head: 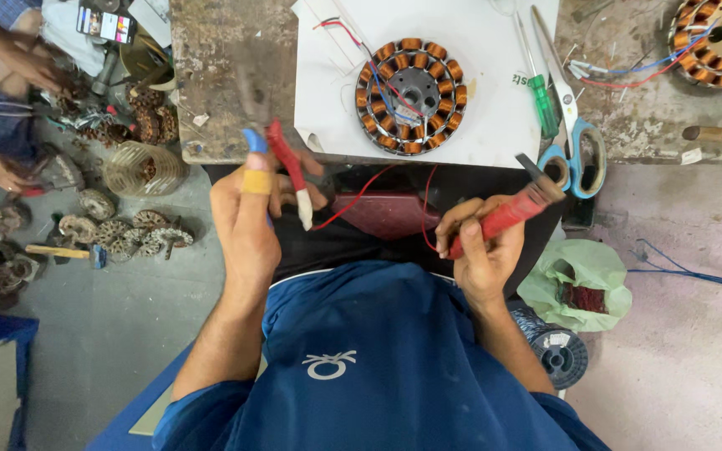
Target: The person repairs fan stators by using pliers to adjust copper wires, applying solder to connections with a soldering iron, and wrapping wire joints with small pieces of tape.
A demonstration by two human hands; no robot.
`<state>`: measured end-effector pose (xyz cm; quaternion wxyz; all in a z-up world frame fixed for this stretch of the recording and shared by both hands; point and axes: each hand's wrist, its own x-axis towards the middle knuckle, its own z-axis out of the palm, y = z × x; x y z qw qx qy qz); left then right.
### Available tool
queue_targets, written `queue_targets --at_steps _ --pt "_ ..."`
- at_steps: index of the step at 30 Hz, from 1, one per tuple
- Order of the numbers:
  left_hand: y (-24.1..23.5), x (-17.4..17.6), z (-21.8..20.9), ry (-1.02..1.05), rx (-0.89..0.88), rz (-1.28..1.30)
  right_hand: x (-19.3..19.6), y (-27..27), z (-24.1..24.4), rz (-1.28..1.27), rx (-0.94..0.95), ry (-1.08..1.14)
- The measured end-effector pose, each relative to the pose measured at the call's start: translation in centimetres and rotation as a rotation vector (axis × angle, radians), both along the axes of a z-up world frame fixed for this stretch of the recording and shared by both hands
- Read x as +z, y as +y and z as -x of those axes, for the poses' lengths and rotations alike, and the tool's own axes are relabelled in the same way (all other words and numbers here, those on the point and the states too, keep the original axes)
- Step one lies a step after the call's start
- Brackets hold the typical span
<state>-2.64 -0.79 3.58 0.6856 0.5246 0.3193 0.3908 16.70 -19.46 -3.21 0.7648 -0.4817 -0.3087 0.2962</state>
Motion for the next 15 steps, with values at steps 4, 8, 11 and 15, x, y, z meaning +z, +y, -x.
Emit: queue_targets --at_steps 4,8,11,15 --pt "-2.9 -1.0 0.1 -0.250 0.088 -0.107 -1.0 -0.9 0.2 -0.066 0.129 0.093" --pt "-5.8 -2.2 -1.7 -0.031 -0.096 -0.361 -1.0 -0.9 1.0 -0.035 0.197 0.003" --pt "-7.1 -1.8 -3.1 0.187 -0.384 -0.551 -0.2 -1.0 1.7 0.011 0.189 -0.102" --pt "-7.2 -1.0 -4.4 0.243 -0.656 -0.594 0.2 -1.7 1.4 0.112 0.078 -0.193"
